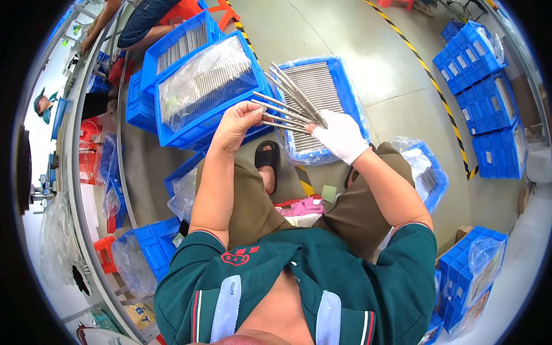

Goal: The person takes metal rods from a crate, slides a small metal ring over the ends of the rods one by one by hand, and places them into a crate.

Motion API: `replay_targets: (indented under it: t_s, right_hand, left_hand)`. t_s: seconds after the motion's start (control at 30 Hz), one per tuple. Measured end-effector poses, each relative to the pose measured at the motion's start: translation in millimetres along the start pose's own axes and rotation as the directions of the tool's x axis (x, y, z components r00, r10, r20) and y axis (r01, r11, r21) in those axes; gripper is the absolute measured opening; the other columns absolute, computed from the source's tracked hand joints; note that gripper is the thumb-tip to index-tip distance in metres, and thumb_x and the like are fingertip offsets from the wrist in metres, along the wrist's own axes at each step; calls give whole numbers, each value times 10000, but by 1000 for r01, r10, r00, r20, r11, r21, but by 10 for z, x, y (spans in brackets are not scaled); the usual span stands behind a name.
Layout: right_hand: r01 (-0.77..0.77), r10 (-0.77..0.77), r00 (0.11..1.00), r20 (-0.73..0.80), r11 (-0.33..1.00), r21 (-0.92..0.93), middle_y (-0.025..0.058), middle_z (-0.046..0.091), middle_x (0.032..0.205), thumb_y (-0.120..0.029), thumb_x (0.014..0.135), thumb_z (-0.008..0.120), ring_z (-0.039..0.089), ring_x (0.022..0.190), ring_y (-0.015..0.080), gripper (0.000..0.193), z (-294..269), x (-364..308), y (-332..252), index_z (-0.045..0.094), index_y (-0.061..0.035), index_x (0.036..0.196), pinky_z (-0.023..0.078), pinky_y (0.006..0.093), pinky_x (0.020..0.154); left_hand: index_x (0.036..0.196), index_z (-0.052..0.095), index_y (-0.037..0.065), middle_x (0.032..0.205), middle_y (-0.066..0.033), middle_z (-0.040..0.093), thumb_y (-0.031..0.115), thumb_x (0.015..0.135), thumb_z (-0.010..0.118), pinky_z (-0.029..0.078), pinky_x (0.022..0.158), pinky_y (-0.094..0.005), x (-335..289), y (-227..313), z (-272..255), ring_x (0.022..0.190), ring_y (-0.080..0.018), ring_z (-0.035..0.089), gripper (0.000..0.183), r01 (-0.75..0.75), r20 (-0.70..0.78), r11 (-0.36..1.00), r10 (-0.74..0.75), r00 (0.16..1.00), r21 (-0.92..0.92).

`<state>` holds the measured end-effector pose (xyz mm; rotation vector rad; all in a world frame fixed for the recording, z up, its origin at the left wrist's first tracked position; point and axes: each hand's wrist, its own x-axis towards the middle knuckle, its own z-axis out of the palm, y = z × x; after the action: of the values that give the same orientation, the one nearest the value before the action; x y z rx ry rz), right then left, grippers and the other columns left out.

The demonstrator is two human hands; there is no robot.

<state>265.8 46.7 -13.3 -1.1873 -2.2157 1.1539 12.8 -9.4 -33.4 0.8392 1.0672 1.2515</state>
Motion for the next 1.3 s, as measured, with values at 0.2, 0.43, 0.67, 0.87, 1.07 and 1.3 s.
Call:
replay_targets:
  t_s: [0.2, 0.43, 0.67, 0.87, 1.07, 1.3]
  right_hand:
    - [-6, 6, 1000, -1, 1000, -15, 170, 604, 762, -315, 800, 603, 585, 729, 321, 310, -5, -19, 77, 609, -18, 887, 449, 374, 665]
    - [-97, 88, 992, 89, 990, 105, 96, 556, 614, -277, 807, 612, 546, 552, 175, 275, -45, -76, -32, 595, -7, 856, 423, 309, 536]
    - [7, -6, 997, 75, 1000, -12, 160, 588, 703, -301, 800, 603, 584, 666, 292, 298, -76, -83, -63, 606, -17, 888, 443, 359, 624]
    - [-2, 6, 995, 96, 999, -47, 189, 602, 782, -330, 799, 596, 586, 750, 341, 328, -57, -39, -21, 610, -21, 908, 444, 381, 671]
    - [-52, 52, 993, 107, 999, -3, 181, 600, 755, -336, 807, 591, 588, 722, 325, 335, -19, -7, -25, 609, -14, 898, 444, 378, 660]
    - [-90, 100, 987, 123, 992, -84, 187, 601, 755, -359, 813, 574, 590, 724, 331, 357, -22, -50, 30, 610, -13, 894, 445, 383, 658]
  left_hand:
    - [907, 596, 7, 850, -120, 665, 207, 816, 649, 466, 758, -272, -77, 181, -218, 778, -159, 627, 227, -19, -147, 977, 51, 988, 211]
    - [899, 589, 49, 857, -112, 667, 244, 844, 621, 450, 723, -240, -14, 85, -177, 800, -150, 632, 205, 33, -56, 999, -33, 998, -13]
    - [919, 587, 47, 855, -105, 662, 211, 833, 636, 460, 727, -246, -15, 86, -176, 800, -152, 632, 191, 67, -49, 998, -66, 997, 8]
    - [968, 586, 17, 882, -102, 656, 180, 811, 661, 461, 727, -247, -12, 61, -75, 792, -155, 630, 238, 13, 2, 1000, -13, 1000, 13]
    - [948, 597, 18, 838, -100, 659, 198, 819, 645, 452, 710, -248, 53, 67, -111, 770, -148, 625, 227, 33, -33, 985, -28, 999, 172]
    - [912, 593, 37, 876, -86, 662, 205, 831, 633, 385, 805, -243, 0, 133, -89, 872, -99, 548, 191, -116, -178, 991, 126, 976, 69]
